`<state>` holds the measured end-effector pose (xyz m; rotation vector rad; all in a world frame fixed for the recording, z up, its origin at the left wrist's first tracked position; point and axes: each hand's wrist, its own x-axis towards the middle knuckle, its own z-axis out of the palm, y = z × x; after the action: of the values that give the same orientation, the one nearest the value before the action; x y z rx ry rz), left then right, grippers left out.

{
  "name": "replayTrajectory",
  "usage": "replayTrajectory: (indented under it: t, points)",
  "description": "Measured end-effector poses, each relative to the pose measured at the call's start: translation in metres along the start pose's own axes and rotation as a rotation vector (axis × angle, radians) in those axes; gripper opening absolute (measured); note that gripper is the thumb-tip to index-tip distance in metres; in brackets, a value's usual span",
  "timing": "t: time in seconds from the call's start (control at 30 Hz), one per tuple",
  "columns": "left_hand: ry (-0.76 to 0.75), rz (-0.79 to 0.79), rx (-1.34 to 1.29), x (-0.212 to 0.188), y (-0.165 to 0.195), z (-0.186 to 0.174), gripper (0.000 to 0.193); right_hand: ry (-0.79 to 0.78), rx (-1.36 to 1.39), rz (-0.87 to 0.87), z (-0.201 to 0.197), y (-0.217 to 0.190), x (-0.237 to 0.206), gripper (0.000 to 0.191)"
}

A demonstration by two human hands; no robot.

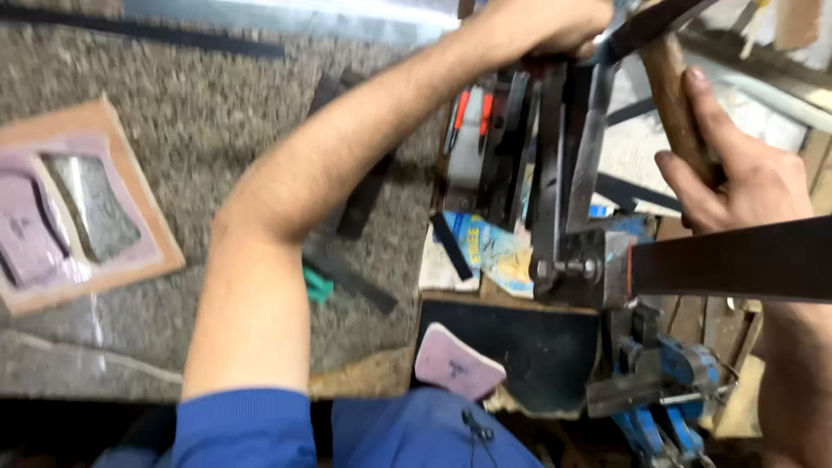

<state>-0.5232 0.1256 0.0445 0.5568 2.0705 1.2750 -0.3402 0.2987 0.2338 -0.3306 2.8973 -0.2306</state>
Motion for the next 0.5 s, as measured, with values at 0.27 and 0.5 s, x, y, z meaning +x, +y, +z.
replayTrajectory:
  t: [0.27,0.5]
  points:
    - [0.206,0.282,0.442,-0.004,0.008,-0.005,0.015,0.065,0.060,-0.033,-0.005,-0.001,-0.001,0.071]
    - [-0.064,-0.016,0.240,-0.002,0.012,-0.005,0.017,0.098,0.050,-0.118,-0.006,-0.016,-0.006,0.071]
